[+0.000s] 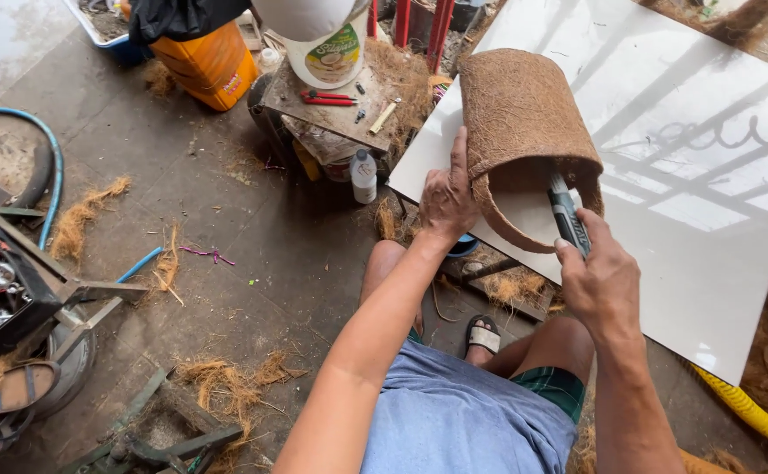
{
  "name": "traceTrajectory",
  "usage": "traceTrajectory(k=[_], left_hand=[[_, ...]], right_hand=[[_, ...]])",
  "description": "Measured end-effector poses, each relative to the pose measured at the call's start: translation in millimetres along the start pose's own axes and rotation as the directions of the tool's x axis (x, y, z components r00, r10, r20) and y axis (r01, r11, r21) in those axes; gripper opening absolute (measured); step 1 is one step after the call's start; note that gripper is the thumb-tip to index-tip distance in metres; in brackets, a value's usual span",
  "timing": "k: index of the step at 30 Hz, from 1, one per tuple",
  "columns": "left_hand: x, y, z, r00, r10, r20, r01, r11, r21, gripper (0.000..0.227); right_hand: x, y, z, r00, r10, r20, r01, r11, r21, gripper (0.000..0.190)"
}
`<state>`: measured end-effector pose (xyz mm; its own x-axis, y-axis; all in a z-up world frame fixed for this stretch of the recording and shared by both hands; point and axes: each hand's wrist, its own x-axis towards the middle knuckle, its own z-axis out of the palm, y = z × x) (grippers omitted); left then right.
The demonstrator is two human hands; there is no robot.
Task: Shaping the interior of a coconut fiber basket using a rubber mallet and then preparing to spray it.
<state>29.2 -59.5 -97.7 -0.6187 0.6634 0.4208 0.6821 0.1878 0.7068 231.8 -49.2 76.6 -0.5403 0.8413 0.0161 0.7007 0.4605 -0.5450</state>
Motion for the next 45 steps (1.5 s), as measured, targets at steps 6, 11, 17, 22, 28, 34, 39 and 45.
traceTrajectory(k=[6,11,17,22,28,34,39,45], left_hand=[[-2,7,-4,1.000,0.003,-0.013,-0.002,0.999,0.046,0.108],[-1,8,-5,1.000,-0.017,-0.012,0.018,0.999,0.045,0.105],[-1,21,-21,1.000,-0.016,-0.006,0.016,0.999,0.041,0.104],[1,10,-4,0.999,-0.015,-0.034,0.016,0.999,0.037,0.106],[0,8,-9,0.998,0.031,-0.048,-0.029,0.999,0.043,0.099],[-1,15,-8,0.999,0.015,-0.031,-0.012,0.994,0.107,0.097],[1,-4,17,0.983,0.103,-0.152,-0.071,0.976,0.206,0.083],[7,-1,9,0.961,0.191,-0.202,-0.148,0.967,0.208,0.074]], right_hand=[[14,-7,-18,1.000,-0.006,-0.027,0.004,0.998,-0.061,0.040],[24,-5,-1,0.992,-0.039,-0.117,0.050,0.995,0.090,0.032],[27,-1,25,0.965,-0.149,-0.215,0.183,0.972,0.147,0.031],[26,4,27,0.996,-0.059,-0.059,0.066,0.989,0.130,0.038],[7,19,27,0.991,-0.104,-0.089,0.111,0.990,0.088,0.038],[-15,37,25,0.991,-0.117,-0.073,0.127,0.980,0.155,0.038],[-47,33,14,0.990,-0.094,-0.108,0.101,0.992,0.071,0.040],[-65,28,-4,0.992,0.087,-0.093,-0.075,0.988,0.133,0.040]])
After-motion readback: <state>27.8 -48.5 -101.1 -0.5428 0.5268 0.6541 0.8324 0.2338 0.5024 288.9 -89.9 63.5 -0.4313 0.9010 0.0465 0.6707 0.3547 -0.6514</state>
